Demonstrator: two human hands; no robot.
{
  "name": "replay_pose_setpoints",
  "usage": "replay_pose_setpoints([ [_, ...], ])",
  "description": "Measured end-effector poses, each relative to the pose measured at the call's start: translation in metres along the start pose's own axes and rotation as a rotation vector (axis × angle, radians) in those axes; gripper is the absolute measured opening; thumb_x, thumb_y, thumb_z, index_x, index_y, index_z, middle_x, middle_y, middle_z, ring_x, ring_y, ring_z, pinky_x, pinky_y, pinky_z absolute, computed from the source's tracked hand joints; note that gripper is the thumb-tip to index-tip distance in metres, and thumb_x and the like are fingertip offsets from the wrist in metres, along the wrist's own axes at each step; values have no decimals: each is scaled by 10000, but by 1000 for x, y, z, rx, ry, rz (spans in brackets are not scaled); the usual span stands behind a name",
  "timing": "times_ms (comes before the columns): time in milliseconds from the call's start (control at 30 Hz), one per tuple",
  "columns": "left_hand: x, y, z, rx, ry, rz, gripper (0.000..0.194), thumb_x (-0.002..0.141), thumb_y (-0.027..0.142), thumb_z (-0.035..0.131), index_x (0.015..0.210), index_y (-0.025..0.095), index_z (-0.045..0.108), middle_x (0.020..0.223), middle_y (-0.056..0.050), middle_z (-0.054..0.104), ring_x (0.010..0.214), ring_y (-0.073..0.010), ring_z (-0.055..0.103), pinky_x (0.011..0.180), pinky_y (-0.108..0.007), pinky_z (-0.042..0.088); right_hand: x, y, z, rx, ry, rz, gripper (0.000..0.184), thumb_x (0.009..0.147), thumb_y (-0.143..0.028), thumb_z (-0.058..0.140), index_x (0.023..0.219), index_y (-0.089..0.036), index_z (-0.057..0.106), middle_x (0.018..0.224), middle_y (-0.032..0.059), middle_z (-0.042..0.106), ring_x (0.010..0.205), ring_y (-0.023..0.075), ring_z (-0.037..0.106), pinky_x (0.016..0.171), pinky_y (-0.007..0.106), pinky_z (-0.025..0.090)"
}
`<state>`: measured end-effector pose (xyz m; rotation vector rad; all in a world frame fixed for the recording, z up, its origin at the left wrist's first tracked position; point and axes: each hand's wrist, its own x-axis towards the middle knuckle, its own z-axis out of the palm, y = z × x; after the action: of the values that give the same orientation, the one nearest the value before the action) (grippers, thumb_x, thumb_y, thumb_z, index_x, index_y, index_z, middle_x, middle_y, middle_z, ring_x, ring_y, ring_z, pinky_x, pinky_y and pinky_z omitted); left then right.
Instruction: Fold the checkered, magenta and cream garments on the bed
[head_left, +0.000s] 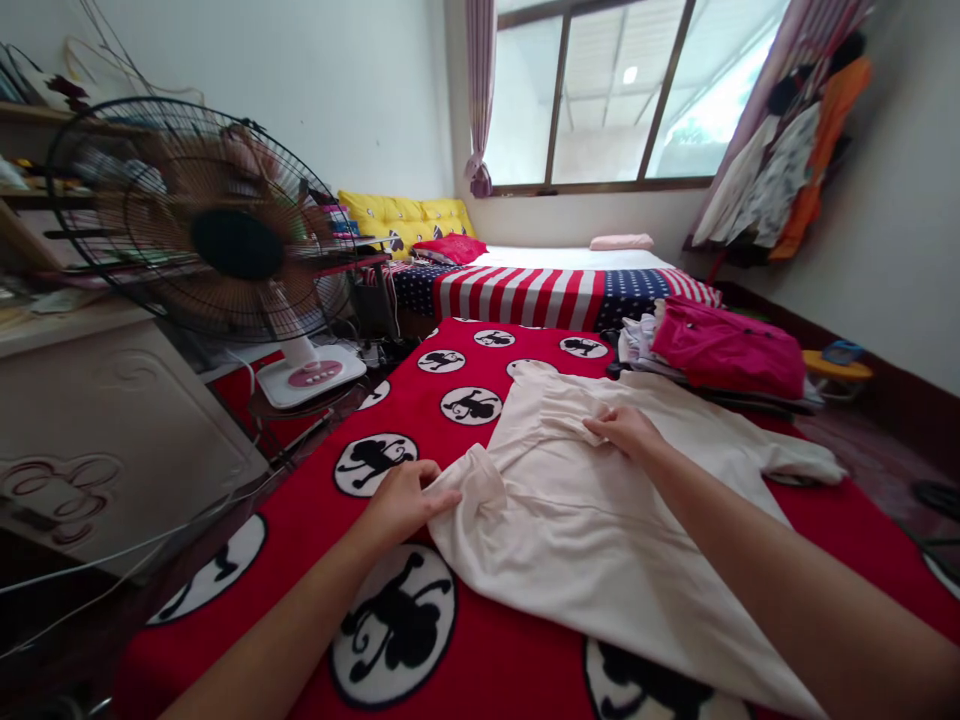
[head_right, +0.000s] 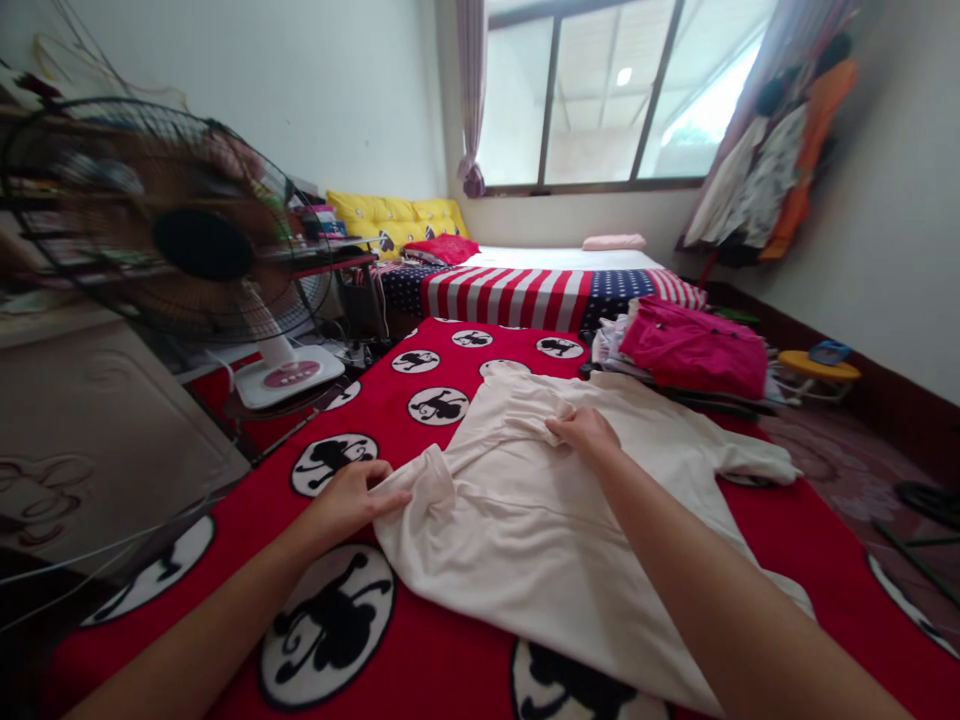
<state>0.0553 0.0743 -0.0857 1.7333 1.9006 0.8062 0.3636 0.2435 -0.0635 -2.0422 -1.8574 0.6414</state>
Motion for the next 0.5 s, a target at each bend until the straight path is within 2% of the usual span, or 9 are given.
replay_pose_setpoints([
  [67,-5,6,0,-169,42,-10,315,680,441,653,592,184,494,578,45,482,559,-121,448,510,-214,319,5,-14,2,-10,19,-10,237,711,-373,671,631,-150,652,522,47,580,590,195,613,498,251,385],
  [133,-11,14,-1,-311,89,-35,334,692,455,651,604,185,475,581,46,471,541,-109,427,493,-208,326,8,-27,3,-8,37,-16,204,724,-337,653,661,-144,646,576,59,603,633,198,621,522,251,400],
  [267,-21,30,1,-394,183,-18,334,703,452,665,628,194,466,586,44,468,531,-103,421,477,-200,337,9,-39,8,32,-18,-7,324,732,-460,662,705,-141,618,612,61,614,600,182,614,517,256,440],
  [333,-25,34,4,-420,179,-4,319,705,440,669,648,197,472,597,42,480,535,-104,429,477,-198,342,5,-37,12,38,-48,10,353,630,-463,756,677,-149,602,586,51,604,585,190,610,512,268,454],
  [400,-28,37,7,-459,156,-1,306,708,425,673,662,194,478,607,39,490,539,-103,433,478,-195,344,2,-34,15,49,-34,13,331,530,-360,826,637,-157,587,574,43,594,621,209,616,534,279,464],
  [500,-33,42,12,-504,132,18,276,716,395,680,689,184,505,627,34,506,552,-100,448,485,-188,351,3,-38,8,157,16,-37,254,528,-237,805,624,-144,589,585,39,592,691,226,625,573,278,471],
])
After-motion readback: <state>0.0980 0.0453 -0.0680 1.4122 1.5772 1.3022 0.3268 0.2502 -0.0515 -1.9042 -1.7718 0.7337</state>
